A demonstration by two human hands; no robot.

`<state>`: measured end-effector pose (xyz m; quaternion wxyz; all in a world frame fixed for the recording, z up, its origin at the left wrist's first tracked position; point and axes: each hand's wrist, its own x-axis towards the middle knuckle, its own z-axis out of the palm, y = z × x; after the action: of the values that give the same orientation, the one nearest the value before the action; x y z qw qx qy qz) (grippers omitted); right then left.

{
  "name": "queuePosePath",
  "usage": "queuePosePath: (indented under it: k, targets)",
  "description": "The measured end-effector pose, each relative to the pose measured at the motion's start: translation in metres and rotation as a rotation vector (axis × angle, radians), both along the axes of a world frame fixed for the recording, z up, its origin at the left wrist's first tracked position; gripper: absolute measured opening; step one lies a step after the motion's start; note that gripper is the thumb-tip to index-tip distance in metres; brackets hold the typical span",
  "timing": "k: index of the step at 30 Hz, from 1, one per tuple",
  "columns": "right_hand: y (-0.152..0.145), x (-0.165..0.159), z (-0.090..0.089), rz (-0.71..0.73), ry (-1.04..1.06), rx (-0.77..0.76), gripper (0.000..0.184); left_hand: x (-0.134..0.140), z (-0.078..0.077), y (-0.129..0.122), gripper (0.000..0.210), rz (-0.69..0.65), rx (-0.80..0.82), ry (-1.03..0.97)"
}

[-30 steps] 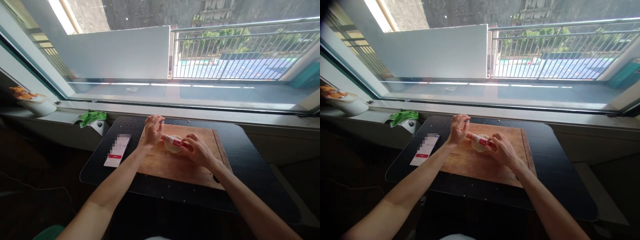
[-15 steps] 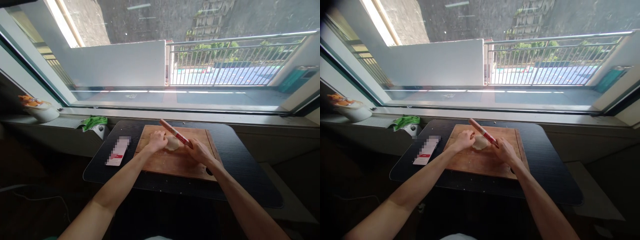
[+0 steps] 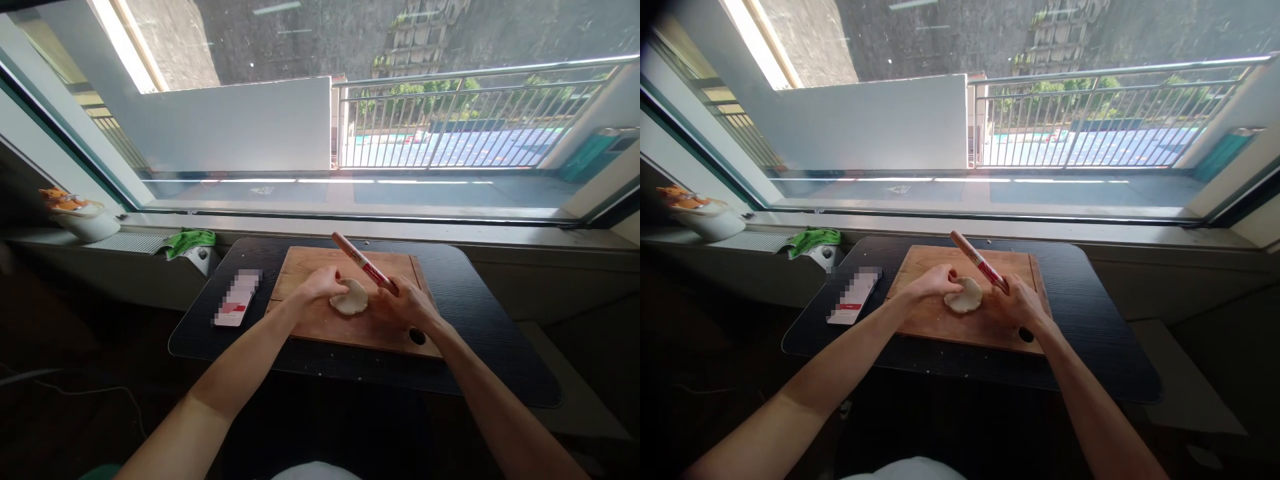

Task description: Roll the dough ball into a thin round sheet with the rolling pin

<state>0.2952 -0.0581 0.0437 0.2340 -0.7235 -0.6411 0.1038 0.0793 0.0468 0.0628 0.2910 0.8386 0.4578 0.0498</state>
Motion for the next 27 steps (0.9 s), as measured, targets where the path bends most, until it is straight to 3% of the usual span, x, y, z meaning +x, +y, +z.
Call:
queuePosePath:
  k: [6, 12, 15, 17, 19, 21, 24, 27]
  targets:
    - [0.007, -0.002, -0.006, 0.009, -0.006, -0.025, 0.019, 0.008, -0.008, -0.015, 0.016, 0.087, 0.002, -0.069]
    - [0.003, 0.000, -0.005, 0.053, -0.009, -0.012, 0.021, -0.004, -0.017, -0.013, 0.013, 0.335, 0.100, -0.163]
    - [0.003, -0.005, -0.001, 0.132, -0.074, -0.002, 0.019, -0.028, -0.004, -0.006, 0.011, 0.345, 0.253, -0.099]
    - [0.007, -0.010, 0.002, 0.207, -0.150, 0.008, 0.018, -0.039, 0.011, 0.003, 0.009, 0.397, 0.437, -0.127]
    - [0.014, -0.016, 0.004, 0.288, -0.215, 0.027, 0.016, -0.039, 0.023, 0.014, 0.010, 0.410, 0.620, -0.176]
    - [0.022, -0.021, 0.006, 0.349, -0.257, 0.028, 0.016, -0.031, 0.026, 0.024, 0.011, 0.353, 0.697, -0.187]
    - [0.034, -0.023, 0.008, 0.374, -0.272, -0.050, 0.020, -0.015, 0.011, 0.033, 0.012, 0.274, 0.621, -0.107]
    - [0.048, -0.029, 0.011, 0.291, -0.222, -0.074, 0.030, -0.005, -0.013, 0.035, 0.019, 0.243, 0.534, -0.048]
